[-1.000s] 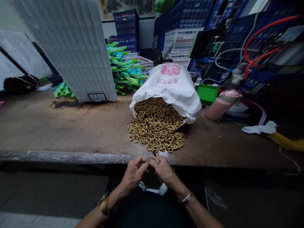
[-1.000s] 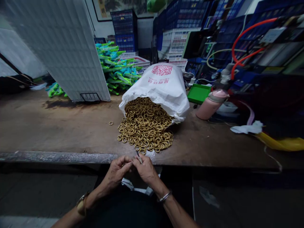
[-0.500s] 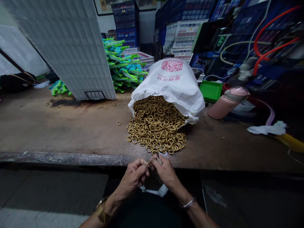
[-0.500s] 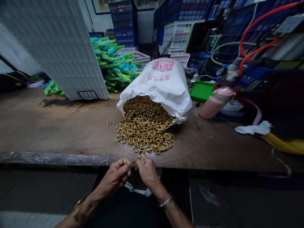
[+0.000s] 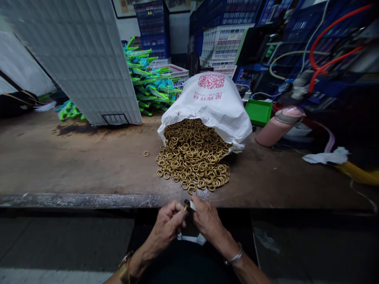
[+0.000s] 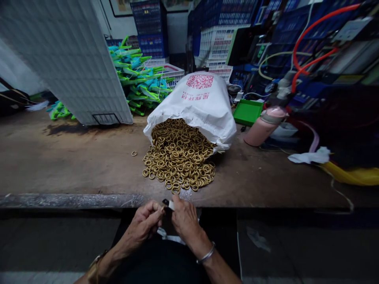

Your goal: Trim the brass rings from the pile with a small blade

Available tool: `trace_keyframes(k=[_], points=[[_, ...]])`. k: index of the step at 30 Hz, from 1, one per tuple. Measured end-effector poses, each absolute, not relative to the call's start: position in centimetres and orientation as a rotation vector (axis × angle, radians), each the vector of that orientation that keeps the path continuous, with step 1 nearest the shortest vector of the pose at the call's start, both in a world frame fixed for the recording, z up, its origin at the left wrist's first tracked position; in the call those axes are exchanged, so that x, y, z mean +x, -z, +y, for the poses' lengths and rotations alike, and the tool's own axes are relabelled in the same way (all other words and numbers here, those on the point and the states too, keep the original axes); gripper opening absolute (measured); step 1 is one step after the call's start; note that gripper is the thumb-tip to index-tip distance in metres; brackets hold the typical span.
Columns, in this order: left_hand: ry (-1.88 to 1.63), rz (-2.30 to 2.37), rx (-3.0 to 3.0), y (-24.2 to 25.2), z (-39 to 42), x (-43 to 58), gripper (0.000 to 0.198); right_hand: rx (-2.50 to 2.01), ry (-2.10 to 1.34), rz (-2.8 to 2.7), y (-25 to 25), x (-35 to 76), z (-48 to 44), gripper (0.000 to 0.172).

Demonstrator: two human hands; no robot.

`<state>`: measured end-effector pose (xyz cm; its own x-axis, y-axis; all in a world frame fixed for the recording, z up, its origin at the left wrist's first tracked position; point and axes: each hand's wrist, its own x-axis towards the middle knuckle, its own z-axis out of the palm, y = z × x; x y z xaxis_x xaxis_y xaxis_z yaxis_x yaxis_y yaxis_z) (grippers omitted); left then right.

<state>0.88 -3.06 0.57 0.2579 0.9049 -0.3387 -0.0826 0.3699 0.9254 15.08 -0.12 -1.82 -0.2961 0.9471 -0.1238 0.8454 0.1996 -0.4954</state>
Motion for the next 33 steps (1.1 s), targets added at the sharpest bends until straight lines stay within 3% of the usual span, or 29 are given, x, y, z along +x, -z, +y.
trace_keyframes(k=[5, 10, 15, 21, 26, 33], points=[[-0.767, 0.924, 0.828, -1.3, -3.8, 1.2, 0.028, -1.802, -0.547, -2.144, 2.3, 15.4, 0.5, 0.032], [-0.826, 0.88, 0.634, -0.2, -3.0, 1.2, 0.031, -1.78, -0.336, -2.011, 3.0, 16.1, 2.0, 0.016], [-0.883, 0.807, 0.452, 0.3, -2.7, 0.8, 0.01, -1.842, -0.307, -2.087, 2.9, 15.7, 2.4, 0.012], [-0.859, 0.732, 0.297, 0.6, -2.0, 0.3, 0.014, -1.864, -0.318, -2.046, 2.7, 15.6, 2.5, 0.012], [-0.94, 0.85, 0.414, 0.9, -1.0, 0.8, 0.02, -1.737, -0.717, -1.828, 2.9, 16.4, 2.8, 0.006], [-0.989, 1.193, 1.101, 1.4, -0.8, 1.2, 0.027, -1.476, -1.524, -1.343, 1.9, 15.6, 1.8, 0.01]])
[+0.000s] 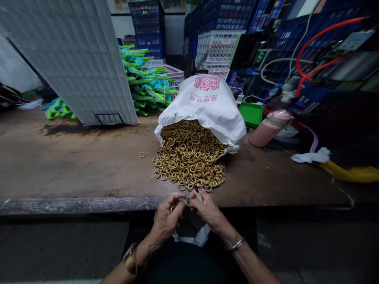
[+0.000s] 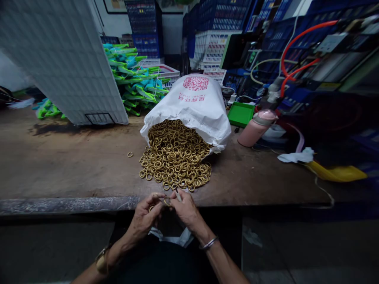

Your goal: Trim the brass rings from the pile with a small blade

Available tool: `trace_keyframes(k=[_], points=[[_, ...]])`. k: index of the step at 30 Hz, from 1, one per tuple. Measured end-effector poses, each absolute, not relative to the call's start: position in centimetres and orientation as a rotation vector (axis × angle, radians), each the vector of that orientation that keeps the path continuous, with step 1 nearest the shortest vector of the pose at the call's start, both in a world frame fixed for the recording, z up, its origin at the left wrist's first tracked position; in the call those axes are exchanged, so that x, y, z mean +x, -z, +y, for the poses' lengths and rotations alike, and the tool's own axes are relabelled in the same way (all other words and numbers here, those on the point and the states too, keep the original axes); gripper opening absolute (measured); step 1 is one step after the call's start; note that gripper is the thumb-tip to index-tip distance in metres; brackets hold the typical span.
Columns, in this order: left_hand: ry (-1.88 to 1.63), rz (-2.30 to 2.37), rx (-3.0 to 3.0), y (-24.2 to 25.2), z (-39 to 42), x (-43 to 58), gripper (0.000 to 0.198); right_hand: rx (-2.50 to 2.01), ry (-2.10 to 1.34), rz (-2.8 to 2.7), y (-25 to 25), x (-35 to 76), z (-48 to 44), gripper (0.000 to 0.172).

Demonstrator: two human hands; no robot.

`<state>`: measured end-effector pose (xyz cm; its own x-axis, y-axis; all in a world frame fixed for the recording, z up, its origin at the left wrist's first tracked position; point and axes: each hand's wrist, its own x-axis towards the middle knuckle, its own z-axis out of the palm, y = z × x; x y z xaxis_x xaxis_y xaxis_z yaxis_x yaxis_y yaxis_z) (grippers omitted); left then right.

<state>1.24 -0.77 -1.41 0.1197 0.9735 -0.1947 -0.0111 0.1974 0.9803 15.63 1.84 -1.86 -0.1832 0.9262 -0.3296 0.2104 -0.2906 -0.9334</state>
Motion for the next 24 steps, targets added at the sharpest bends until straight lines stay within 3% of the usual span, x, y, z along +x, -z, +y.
trace_keyframes(k=[5, 12, 20, 24], points=[[-1.067, 1.135, 1.315, 1.2, -0.8, 1.0, 0.016, -1.419, -1.816, -1.133, 1.1, 14.9, 1.2, 0.012], [-1.026, 1.173, 1.05, 0.4, -1.0, 1.1, 0.019, -1.442, -1.277, -1.61, 1.4, 14.7, 1.2, 0.024], [-0.879, 0.942, 0.688, 1.3, -1.5, 0.9, 0.025, -1.438, -1.348, -1.589, 2.0, 14.5, 1.4, 0.024], [-0.924, 0.925, 0.636, 1.2, -1.5, 1.0, 0.026, -1.555, -1.071, -1.717, 1.7, 15.0, 1.4, 0.024]])
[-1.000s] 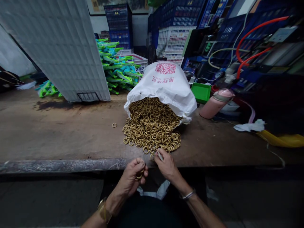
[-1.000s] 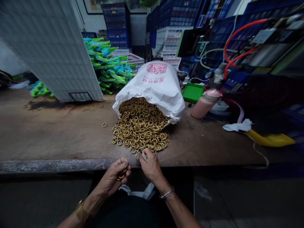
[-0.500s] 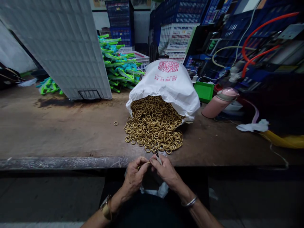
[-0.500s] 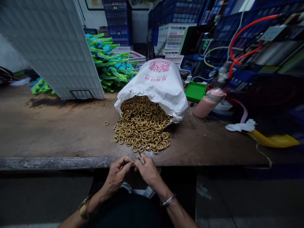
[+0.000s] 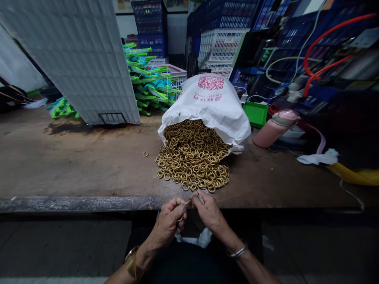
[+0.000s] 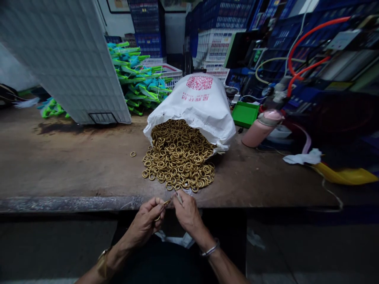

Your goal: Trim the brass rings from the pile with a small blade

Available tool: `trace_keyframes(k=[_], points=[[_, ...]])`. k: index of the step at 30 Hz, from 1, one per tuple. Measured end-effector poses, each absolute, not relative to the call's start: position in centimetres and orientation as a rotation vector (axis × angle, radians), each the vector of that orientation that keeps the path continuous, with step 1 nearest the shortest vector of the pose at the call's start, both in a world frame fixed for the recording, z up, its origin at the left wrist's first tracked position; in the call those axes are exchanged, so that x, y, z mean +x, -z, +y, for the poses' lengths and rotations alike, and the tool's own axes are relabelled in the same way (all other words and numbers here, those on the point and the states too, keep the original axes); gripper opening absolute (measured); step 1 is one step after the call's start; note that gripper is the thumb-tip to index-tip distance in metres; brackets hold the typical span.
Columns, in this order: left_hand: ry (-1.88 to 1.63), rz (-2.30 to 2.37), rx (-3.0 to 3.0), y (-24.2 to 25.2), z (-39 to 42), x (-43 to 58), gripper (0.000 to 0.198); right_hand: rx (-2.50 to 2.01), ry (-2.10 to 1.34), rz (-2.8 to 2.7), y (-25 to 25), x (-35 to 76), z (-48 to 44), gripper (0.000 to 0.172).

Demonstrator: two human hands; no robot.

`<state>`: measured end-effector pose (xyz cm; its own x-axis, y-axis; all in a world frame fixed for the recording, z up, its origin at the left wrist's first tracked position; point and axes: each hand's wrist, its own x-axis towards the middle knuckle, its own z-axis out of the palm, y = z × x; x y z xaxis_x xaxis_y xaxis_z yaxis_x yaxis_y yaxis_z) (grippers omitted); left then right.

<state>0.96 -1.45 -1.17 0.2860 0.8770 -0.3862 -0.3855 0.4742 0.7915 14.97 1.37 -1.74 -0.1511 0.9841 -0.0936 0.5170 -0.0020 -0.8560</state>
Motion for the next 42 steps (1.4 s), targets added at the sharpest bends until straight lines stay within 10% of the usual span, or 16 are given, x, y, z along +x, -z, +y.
trace_keyframes(k=[42], points=[[-0.878, 0.682, 0.331, 0.7, -1.5, -0.2, 0.018, -1.963, -0.26, -2.128, 2.5, 15.2, 3.5, 0.01]])
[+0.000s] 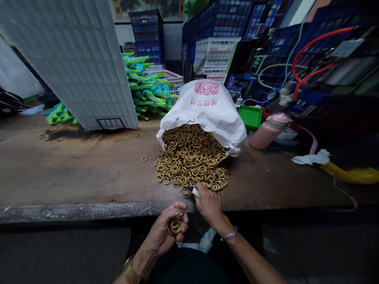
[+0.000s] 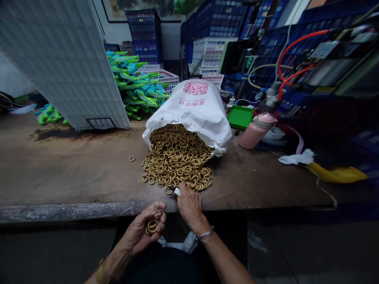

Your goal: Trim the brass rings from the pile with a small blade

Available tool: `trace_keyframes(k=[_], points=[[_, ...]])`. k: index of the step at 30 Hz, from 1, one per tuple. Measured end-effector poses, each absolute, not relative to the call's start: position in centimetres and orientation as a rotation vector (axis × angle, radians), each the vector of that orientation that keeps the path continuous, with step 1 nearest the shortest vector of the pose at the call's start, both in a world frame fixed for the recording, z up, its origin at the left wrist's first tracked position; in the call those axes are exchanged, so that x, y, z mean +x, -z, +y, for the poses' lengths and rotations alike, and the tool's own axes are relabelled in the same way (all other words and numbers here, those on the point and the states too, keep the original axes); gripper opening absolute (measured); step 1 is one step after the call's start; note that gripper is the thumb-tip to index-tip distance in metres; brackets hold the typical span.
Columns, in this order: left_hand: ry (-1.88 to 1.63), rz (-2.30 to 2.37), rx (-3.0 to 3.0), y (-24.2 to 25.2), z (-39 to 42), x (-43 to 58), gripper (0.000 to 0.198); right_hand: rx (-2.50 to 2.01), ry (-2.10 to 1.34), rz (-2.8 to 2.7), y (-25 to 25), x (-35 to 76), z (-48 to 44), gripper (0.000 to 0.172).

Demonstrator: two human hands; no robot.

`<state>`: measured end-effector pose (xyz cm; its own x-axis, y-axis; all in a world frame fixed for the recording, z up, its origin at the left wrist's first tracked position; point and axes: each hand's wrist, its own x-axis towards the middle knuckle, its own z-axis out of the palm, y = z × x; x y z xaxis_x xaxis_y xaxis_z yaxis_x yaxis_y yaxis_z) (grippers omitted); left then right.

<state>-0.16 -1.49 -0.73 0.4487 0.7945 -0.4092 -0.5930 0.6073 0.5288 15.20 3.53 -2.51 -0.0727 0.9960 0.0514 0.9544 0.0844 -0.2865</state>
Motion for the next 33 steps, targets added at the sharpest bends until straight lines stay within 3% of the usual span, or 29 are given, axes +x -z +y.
trace_keyframes(k=[7, 16, 20, 25, 30, 33], points=[[-0.932, 0.716, 0.215, 1.4, -1.1, 0.0, 0.021, -1.714, -0.393, -2.055, 2.9, 16.0, 3.2, 0.012], [-1.015, 0.965, 0.494, 1.5, -0.3, 0.7, 0.029, -1.381, -0.732, -1.949, 1.9, 14.7, 1.5, 0.01], [-1.024, 1.034, 0.63, 1.9, -0.4, 0.5, 0.028, -1.385, -0.847, -1.928, 1.4, 13.9, 1.4, 0.007], [-1.008, 1.251, 0.859, 1.9, -0.5, 0.2, 0.028, -1.437, -1.216, -1.673, 1.4, 13.3, 1.7, 0.022], [-1.129, 1.259, 1.171, 1.3, -0.5, 0.1, 0.021, -1.454, -1.544, -1.416, 1.6, 13.2, 1.8, 0.024], [-1.023, 1.259, 1.024, 1.1, -0.4, 0.0, 0.021, -1.455, -1.525, -1.388, 1.6, 13.1, 1.9, 0.02]])
